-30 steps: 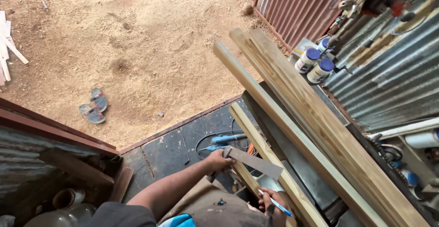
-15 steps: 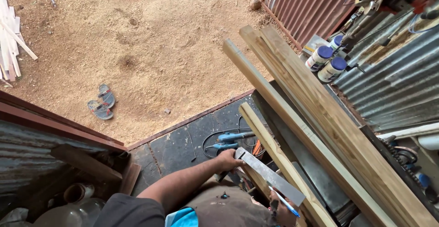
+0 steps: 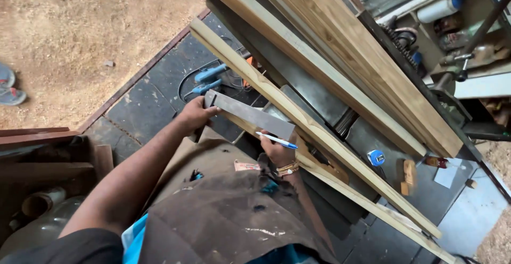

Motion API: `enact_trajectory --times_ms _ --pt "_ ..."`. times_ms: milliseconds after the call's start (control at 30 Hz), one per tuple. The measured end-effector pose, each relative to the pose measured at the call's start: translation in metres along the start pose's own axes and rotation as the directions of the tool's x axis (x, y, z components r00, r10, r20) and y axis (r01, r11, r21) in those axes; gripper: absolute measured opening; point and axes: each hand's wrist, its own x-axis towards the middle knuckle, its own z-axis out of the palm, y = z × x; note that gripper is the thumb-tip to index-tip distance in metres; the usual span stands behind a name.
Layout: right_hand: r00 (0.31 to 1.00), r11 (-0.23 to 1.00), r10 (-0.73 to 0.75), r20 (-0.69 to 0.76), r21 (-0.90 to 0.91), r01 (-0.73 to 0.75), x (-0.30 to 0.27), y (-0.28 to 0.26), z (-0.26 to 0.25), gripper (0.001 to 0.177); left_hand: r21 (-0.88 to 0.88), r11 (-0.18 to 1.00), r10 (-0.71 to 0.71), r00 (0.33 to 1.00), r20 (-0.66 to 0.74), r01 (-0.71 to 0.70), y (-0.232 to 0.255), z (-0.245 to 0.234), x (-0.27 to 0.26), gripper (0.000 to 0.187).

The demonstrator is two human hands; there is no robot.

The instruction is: The person handles wooden planks on a workbench, marking them with a pen and a square ruler. They then use the square ruler to measure and mark lines on the planks before picking up and moving additional wooden pieces.

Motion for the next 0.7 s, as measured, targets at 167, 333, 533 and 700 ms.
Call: enact_trajectory --times_ms 167,333,533,700 --pt "0.967 0.930 -0.250 0.056 -0.265 0.255 0.010 -0.008 0.009 0.014 -0.077 0.997 -0.023 1.000 0.020 0.025 -0.020 -0.005 0.014 0.038" --pt "0.970 0.960 -0.218 0.108 -0.152 0.233 0.021 -0.026 0.011 0.009 -0.156 0.985 -0.058 0.995 0.084 0.070 0.012 -0.010 -0.006 0.036" --pt "0.970 0.966 -0.199 0.139 -0.140 0.218 0.022 -0.037 0.011 0.008 -0.282 0.951 -0.092 0.988 0.121 0.123 0.012 -0.011 -0.004 0.034" --pt "0.977 0.972 -0.163 0.139 -0.147 0.183 0.023 -0.039 0.010 0.008 -0.146 0.961 -0.228 0.971 0.076 0.237 0.030 -0.012 -0.014 0.038"
